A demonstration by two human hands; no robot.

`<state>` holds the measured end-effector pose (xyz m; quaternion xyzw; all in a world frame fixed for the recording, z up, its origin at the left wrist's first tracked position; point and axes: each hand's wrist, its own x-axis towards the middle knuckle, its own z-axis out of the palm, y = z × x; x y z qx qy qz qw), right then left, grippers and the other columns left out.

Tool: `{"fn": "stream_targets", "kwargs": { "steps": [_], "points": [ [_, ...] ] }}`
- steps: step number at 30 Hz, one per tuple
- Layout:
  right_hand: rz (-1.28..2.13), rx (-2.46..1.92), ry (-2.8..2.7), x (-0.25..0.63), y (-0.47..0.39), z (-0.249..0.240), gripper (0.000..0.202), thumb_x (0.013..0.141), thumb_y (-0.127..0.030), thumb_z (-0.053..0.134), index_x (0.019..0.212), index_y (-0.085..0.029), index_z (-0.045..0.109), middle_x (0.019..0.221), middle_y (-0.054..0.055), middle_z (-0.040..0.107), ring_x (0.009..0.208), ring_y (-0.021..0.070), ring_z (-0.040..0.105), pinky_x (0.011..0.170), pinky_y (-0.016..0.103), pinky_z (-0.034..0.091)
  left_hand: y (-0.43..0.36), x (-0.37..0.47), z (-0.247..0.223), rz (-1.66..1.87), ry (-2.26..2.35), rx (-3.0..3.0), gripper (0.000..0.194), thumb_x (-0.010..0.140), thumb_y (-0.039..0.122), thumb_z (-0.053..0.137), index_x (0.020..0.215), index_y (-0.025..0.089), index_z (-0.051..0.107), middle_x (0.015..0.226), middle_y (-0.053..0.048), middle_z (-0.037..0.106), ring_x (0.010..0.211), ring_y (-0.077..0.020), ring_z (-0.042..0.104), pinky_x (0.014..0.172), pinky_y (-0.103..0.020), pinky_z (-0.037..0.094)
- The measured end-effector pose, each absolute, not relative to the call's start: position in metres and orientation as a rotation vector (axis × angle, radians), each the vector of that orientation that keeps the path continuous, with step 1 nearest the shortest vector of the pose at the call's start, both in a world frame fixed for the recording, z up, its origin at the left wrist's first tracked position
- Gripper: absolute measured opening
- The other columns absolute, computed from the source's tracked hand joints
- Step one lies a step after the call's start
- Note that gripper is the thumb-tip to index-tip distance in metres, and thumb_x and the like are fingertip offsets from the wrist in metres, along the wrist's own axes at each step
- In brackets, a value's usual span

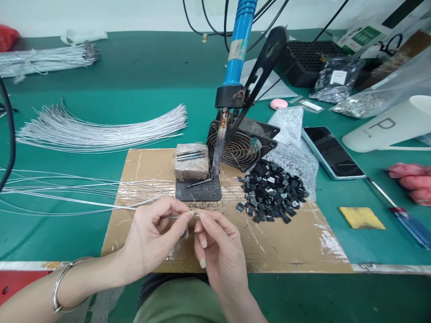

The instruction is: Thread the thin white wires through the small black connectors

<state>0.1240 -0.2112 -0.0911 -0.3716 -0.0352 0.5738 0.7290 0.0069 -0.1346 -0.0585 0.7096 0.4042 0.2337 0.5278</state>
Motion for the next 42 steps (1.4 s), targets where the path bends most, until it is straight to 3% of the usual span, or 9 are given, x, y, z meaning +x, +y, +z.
{"fn": "stream_targets", "kwargs": {
  "steps": [10,20,28,33,42],
  "points": [
    [1.228,-0.829,-0.113,0.123,-0.212,-0.093,0.024,0.078,-0.040,0.087,0.085,-0.018,0.085,0.063,0.000,0.067,0.039,0.0047,0.051,0.032,0.012,0.048,-0.132,0.009,-0.057,0.552,0.999,1.625,0.022,0.094,0.033,0.063,0.085,0.014,0.069,0.074,-0.007,0.073,0.063,-0.0145,0.064,0.055,-0.023,0.047],
    [1.144,-0.935,-0.259,0.126,-0.214,-0.101,0.008,0.084,-0.030,0.083,0.088,-0.023,0.085,0.058,-0.001,0.068,0.039,0.0080,0.057,0.036,0.015,0.050,-0.132,0.009,-0.055,0.528,0.994,1.621,0.023,0.094,0.034,0.063,0.085,0.013,0.067,0.070,-0.004,0.068,0.059,-0.0122,0.057,0.052,-0.023,0.041],
    [1.127,-0.953,-0.283,0.128,-0.216,-0.100,0.007,0.084,-0.029,0.082,0.084,-0.022,0.084,0.062,0.000,0.069,0.040,0.0089,0.057,0.036,0.018,0.051,-0.132,0.007,-0.058,0.550,0.971,1.685,0.020,0.095,0.031,0.063,0.085,0.014,0.068,0.068,-0.002,0.067,0.056,-0.0110,0.053,0.050,-0.023,0.038],
    [1.151,-0.912,-0.269,0.131,-0.213,-0.097,0.006,0.081,-0.027,0.083,0.079,-0.022,0.084,0.063,-0.001,0.068,0.039,0.0076,0.057,0.035,0.016,0.050,-0.133,0.008,-0.057,0.633,0.949,1.855,0.016,0.094,0.024,0.064,0.081,0.016,0.069,0.063,0.002,0.061,0.050,-0.0079,0.042,0.045,-0.021,0.032],
    [1.259,-0.913,-0.257,0.140,-0.212,-0.092,0.011,0.076,-0.029,0.085,0.073,-0.019,0.083,0.058,-0.001,0.064,0.036,0.0071,0.053,0.031,0.016,0.046,-0.132,0.005,-0.053,0.689,0.890,2.108,0.014,0.093,0.015,0.064,0.081,0.018,0.071,0.066,0.001,0.069,0.053,-0.0091,0.050,0.049,-0.022,0.036]
  ]
}}
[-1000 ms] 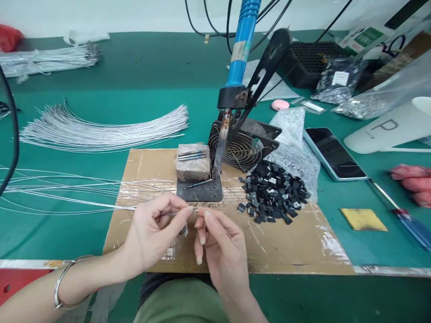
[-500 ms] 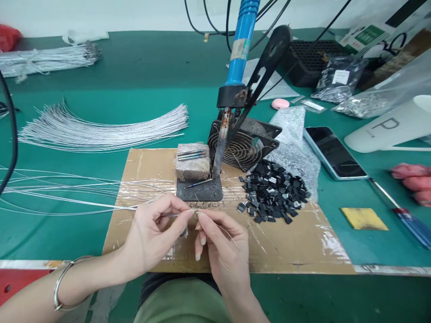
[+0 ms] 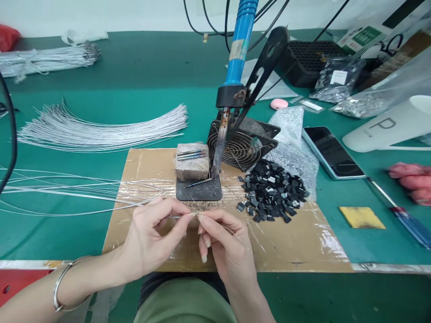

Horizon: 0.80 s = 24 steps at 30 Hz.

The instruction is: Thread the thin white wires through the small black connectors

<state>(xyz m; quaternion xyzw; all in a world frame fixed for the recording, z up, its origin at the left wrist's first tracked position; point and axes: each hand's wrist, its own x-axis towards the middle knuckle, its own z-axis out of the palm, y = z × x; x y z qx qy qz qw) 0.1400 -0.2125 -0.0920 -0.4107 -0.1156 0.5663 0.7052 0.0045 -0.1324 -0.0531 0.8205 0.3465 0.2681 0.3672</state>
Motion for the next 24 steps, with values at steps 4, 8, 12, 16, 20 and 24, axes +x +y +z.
{"fn": "stream_targets", "kwargs": {
  "steps": [4,8,12,16,20,24],
  "points": [
    [1.269,-0.919,-0.262,0.1423,-0.2120,-0.0920,0.013,0.075,-0.030,0.086,0.072,-0.018,0.083,0.057,-0.001,0.063,0.035,0.0075,0.052,0.030,0.018,0.046,-0.1324,0.0053,-0.0535,0.699,0.884,2.122,0.015,0.093,0.014,0.065,0.080,0.017,0.071,0.066,0.002,0.069,0.051,-0.0081,0.047,0.048,-0.022,0.035],
    [1.291,-0.911,-0.276,0.1422,-0.2128,-0.0932,0.013,0.078,-0.030,0.084,0.073,-0.019,0.083,0.058,-0.002,0.063,0.035,0.0073,0.053,0.031,0.017,0.046,-0.1321,0.0065,-0.0546,0.713,0.900,2.118,0.015,0.092,0.015,0.065,0.079,0.017,0.071,0.066,0.003,0.068,0.049,-0.0072,0.045,0.047,-0.021,0.034],
    [1.294,-0.907,-0.268,0.1417,-0.2127,-0.0923,0.014,0.077,-0.032,0.085,0.076,-0.018,0.083,0.059,-0.002,0.063,0.035,0.0067,0.053,0.031,0.016,0.045,-0.1320,0.0061,-0.0550,0.704,0.952,2.086,0.014,0.092,0.016,0.065,0.079,0.017,0.071,0.063,0.003,0.066,0.050,-0.0078,0.046,0.046,-0.022,0.034],
    [1.286,-0.905,-0.243,0.1405,-0.2117,-0.0913,0.013,0.076,-0.032,0.086,0.077,-0.018,0.084,0.059,-0.001,0.065,0.035,0.0063,0.053,0.031,0.015,0.046,-0.1330,0.0064,-0.0549,0.710,0.954,2.065,0.015,0.092,0.017,0.065,0.078,0.018,0.070,0.063,0.002,0.065,0.053,-0.0087,0.049,0.048,-0.022,0.035],
    [1.278,-0.892,-0.225,0.1377,-0.2119,-0.0918,0.013,0.076,-0.031,0.087,0.077,-0.018,0.084,0.058,-0.002,0.065,0.036,0.0058,0.053,0.031,0.014,0.046,-0.1338,0.0080,-0.0555,0.737,0.931,2.052,0.014,0.092,0.014,0.065,0.080,0.018,0.070,0.065,0.002,0.067,0.055,-0.0088,0.053,0.051,-0.021,0.039],
    [1.254,-0.874,-0.190,0.1331,-0.2123,-0.0919,0.013,0.075,-0.030,0.088,0.076,-0.018,0.084,0.059,-0.002,0.065,0.038,0.0048,0.052,0.033,0.013,0.048,-0.1337,0.0080,-0.0571,0.767,0.911,2.046,0.014,0.092,0.012,0.065,0.080,0.018,0.069,0.067,0.003,0.068,0.056,-0.0080,0.056,0.053,-0.020,0.042]
  ]
}}
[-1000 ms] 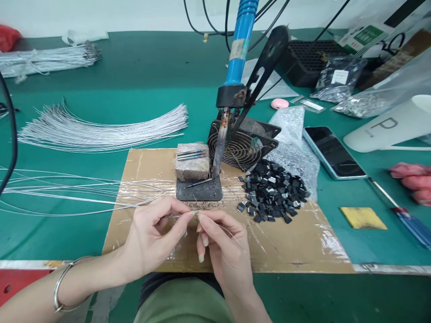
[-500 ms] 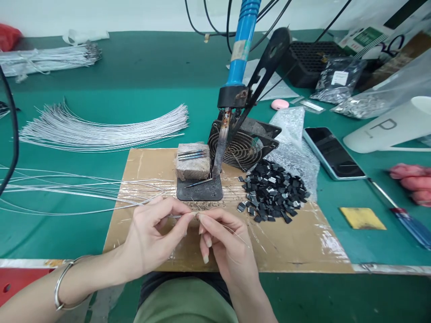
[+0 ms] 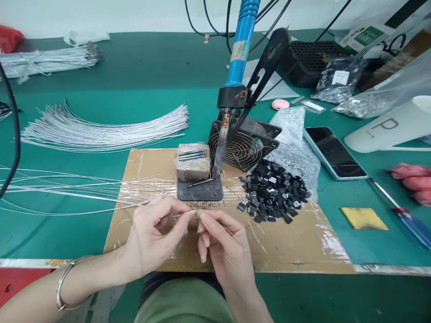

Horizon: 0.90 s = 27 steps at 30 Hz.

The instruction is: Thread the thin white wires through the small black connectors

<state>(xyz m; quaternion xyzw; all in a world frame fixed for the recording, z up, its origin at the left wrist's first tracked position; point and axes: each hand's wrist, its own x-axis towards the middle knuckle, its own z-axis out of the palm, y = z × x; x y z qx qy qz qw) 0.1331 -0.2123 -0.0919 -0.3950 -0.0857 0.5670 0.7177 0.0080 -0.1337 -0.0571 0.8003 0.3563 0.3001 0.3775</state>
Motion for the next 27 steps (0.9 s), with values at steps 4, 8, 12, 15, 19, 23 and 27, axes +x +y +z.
{"fn": "stream_targets", "kwargs": {
  "steps": [4,8,12,15,19,23,27],
  "points": [
    [1.219,-0.860,-0.123,0.126,-0.212,-0.092,0.015,0.073,-0.033,0.089,0.076,-0.019,0.084,0.059,-0.002,0.066,0.039,0.0043,0.052,0.035,0.012,0.049,-0.134,0.007,-0.060,0.779,0.901,1.998,0.012,0.092,0.012,0.065,0.083,0.018,0.070,0.071,0.002,0.070,0.058,-0.0081,0.060,0.055,-0.019,0.045],
    [1.197,-0.845,-0.075,0.118,-0.211,-0.093,0.015,0.074,-0.034,0.090,0.077,-0.020,0.084,0.059,-0.002,0.066,0.040,0.0040,0.053,0.037,0.011,0.049,-0.135,0.005,-0.063,0.767,0.916,1.951,0.012,0.093,0.015,0.064,0.083,0.018,0.070,0.072,0.000,0.072,0.060,-0.0102,0.063,0.056,-0.021,0.048],
    [1.209,-0.847,-0.079,0.116,-0.211,-0.095,0.016,0.075,-0.034,0.089,0.081,-0.020,0.085,0.062,-0.001,0.067,0.045,0.0042,0.054,0.040,0.011,0.049,-0.135,0.006,-0.063,0.750,0.945,1.911,0.013,0.094,0.019,0.064,0.083,0.018,0.070,0.072,0.000,0.072,0.061,-0.0111,0.063,0.056,-0.022,0.048],
    [1.164,-0.859,-0.155,0.125,-0.216,-0.096,0.023,0.083,-0.041,0.081,0.090,-0.019,0.086,0.070,0.003,0.070,0.053,0.0084,0.059,0.043,0.016,0.054,-0.132,0.004,-0.056,0.730,0.982,1.924,0.013,0.093,0.021,0.066,0.082,0.018,0.071,0.068,0.001,0.069,0.056,-0.0104,0.059,0.052,-0.022,0.044],
    [0.905,-0.944,-0.327,0.157,-0.231,-0.097,0.036,0.091,-0.048,0.069,0.095,-0.016,0.086,0.075,0.008,0.074,0.056,0.0138,0.063,0.042,0.023,0.057,-0.116,-0.002,-0.037,0.781,1.054,1.973,0.010,0.092,0.024,0.069,0.083,0.019,0.073,0.067,0.002,0.068,0.053,-0.0105,0.054,0.050,-0.024,0.040],
    [0.599,-1.060,-0.279,0.192,-0.242,-0.102,0.038,0.085,-0.050,0.073,0.091,-0.015,0.086,0.071,0.007,0.073,0.056,0.0139,0.060,0.042,0.023,0.055,-0.082,-0.010,-0.029,0.818,1.205,2.135,0.015,0.090,0.029,0.071,0.080,0.019,0.073,0.065,0.003,0.068,0.054,-0.0109,0.049,0.052,-0.026,0.036],
    [0.622,-1.098,-0.215,0.202,-0.246,-0.109,0.038,0.083,-0.051,0.074,0.088,-0.015,0.085,0.070,0.006,0.071,0.056,0.0142,0.059,0.041,0.024,0.053,-0.051,-0.017,-0.050,0.715,1.211,2.240,0.019,0.092,0.033,0.070,0.083,0.017,0.076,0.079,-0.003,0.076,0.072,-0.0169,0.064,0.068,-0.029,0.047]
  ]
}}
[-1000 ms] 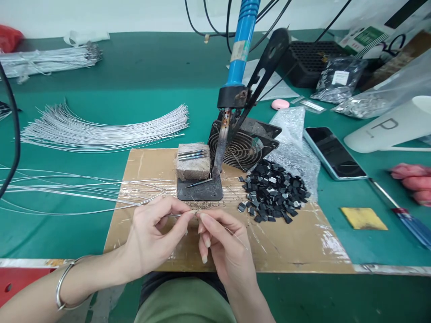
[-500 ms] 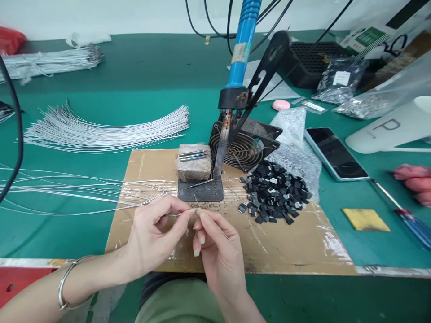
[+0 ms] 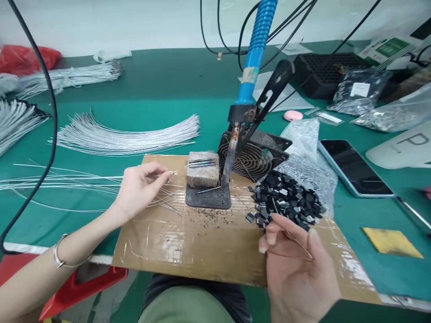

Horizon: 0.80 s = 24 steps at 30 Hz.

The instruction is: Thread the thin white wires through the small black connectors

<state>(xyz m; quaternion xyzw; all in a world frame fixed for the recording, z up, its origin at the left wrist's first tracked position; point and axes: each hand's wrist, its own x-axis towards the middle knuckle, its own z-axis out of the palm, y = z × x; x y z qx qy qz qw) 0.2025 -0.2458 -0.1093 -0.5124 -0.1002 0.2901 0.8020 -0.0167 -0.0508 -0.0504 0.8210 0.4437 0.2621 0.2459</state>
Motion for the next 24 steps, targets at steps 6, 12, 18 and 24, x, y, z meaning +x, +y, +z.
{"fn": "stream_targets", "kwargs": {
  "steps": [6,12,18,24],
  "points": [
    [0.656,-1.096,-0.198,0.200,-0.248,-0.112,0.039,0.081,-0.054,0.076,0.086,-0.016,0.085,0.069,0.007,0.071,0.056,0.0148,0.057,0.041,0.025,0.052,-0.046,-0.023,-0.064,0.565,1.090,2.524,0.022,0.094,0.035,0.067,0.084,0.022,0.082,0.100,-0.006,0.077,0.094,-0.0252,0.063,0.086,-0.040,0.048],
    [0.664,-1.088,-0.210,0.201,-0.246,-0.110,0.040,0.079,-0.055,0.078,0.082,-0.015,0.085,0.066,0.006,0.070,0.054,0.0147,0.057,0.040,0.025,0.052,0.000,-0.021,-0.057,0.386,1.215,2.979,0.034,0.105,0.030,0.047,0.107,0.014,0.077,0.111,-0.014,0.073,0.106,-0.0300,0.061,0.095,-0.045,0.046],
    [0.660,-1.064,-0.221,0.199,-0.245,-0.114,0.035,0.082,-0.049,0.077,0.079,-0.015,0.082,0.066,0.005,0.069,0.053,0.0134,0.056,0.041,0.024,0.052,0.063,-0.011,-0.073,0.149,1.202,3.018,0.022,0.093,0.021,0.054,0.099,0.009,0.073,0.101,-0.019,0.069,0.102,-0.0353,0.063,0.088,-0.046,0.047],
    [0.660,-1.044,-0.268,0.199,-0.245,-0.116,0.030,0.087,-0.043,0.075,0.078,-0.015,0.081,0.065,0.004,0.067,0.052,0.0131,0.056,0.041,0.024,0.051,0.068,-0.002,-0.075,0.138,1.122,2.980,0.014,0.089,0.012,0.052,0.089,0.013,0.066,0.100,-0.016,0.068,0.101,-0.0312,0.063,0.094,-0.044,0.044]
  ]
}}
